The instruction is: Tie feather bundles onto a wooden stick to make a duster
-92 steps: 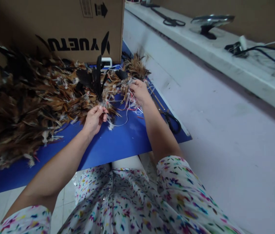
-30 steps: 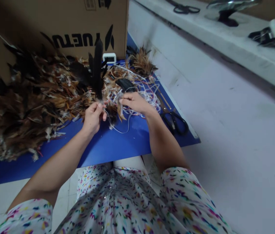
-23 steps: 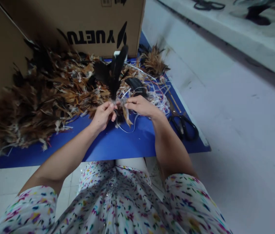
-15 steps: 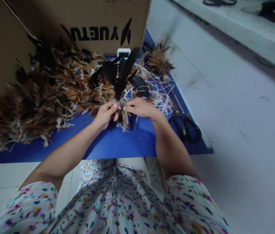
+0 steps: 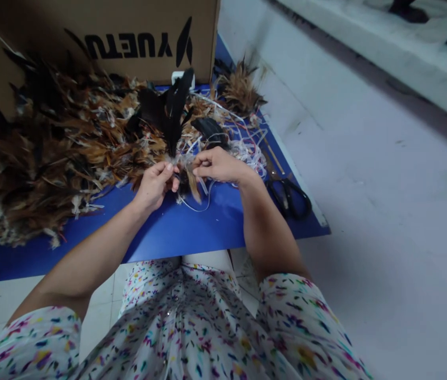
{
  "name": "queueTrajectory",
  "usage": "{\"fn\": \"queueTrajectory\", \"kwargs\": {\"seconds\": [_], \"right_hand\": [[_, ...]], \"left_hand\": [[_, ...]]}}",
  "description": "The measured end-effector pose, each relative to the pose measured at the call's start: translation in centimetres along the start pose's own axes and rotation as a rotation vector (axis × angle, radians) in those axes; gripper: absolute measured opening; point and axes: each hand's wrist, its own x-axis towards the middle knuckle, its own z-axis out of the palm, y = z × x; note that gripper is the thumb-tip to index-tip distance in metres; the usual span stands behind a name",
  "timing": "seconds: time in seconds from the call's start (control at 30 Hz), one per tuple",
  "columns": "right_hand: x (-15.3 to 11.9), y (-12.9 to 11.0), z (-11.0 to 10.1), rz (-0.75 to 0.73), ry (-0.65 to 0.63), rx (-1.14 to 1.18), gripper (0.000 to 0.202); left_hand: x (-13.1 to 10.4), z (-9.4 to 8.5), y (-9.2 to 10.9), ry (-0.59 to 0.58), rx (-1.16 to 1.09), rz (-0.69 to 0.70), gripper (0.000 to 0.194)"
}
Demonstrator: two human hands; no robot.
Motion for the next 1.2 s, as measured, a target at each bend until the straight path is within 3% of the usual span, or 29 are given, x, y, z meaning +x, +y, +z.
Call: {"fn": "queueTrajectory", "kwargs": {"seconds": [0.17,0.33,0.4,0.5,0.57,0.63,0.77,0.93,1.1,1.2], "right_hand": [[0.3,0.1,0.8,0.065,-0.058,0.042,0.009],[0.1,0.0,0.5,0.035,-0.111,0.027,0.008],[0.0,0.3,-0.1,0.035,0.001,0.004,0.008],[0.5,1.6,-1.0,0.028,0.325,-0.11,0.007],[1.3,2.8,-1.3,-0.01,0.564,-0.261,0.01],[2.3,4.1,-1.4,-0.058,0.682,-0.447,0.02],[4.0,6.1,-1.1,-0.096,0.614,-0.685,0.04],[4.9,6.8,-0.8,-0.021,0.576,-0.772,0.058],[5.0,6.5,-0.8,0.093,0.574,-0.797,0.03],[5.0,6.6,-1.1,0.084,0.618,-0.762,0.026]], "left_hand": [[-0.3,0.2,0.0,-0.079,0.017,-0.015,0.037],[-0.1,0.1,-0.2,-0.017,-0.002,-0.009,0.033],[0.1,0.1,-0.1,0.025,-0.022,-0.004,0.029],[0.2,0.0,0.0,0.079,-0.045,-0.004,0.025],[0.3,0.0,0.0,0.095,-0.049,-0.01,0.024],[0.3,0.0,0.0,0.099,-0.049,-0.008,0.024],[0.4,-0.1,0.0,0.096,-0.037,0.002,0.024],[0.4,-0.1,0.0,0.1,-0.041,0.014,0.025],[0.4,-0.1,-0.1,0.092,-0.046,0.028,0.023],[0.4,-0.2,-0.2,0.093,-0.03,0.036,0.024]]}}
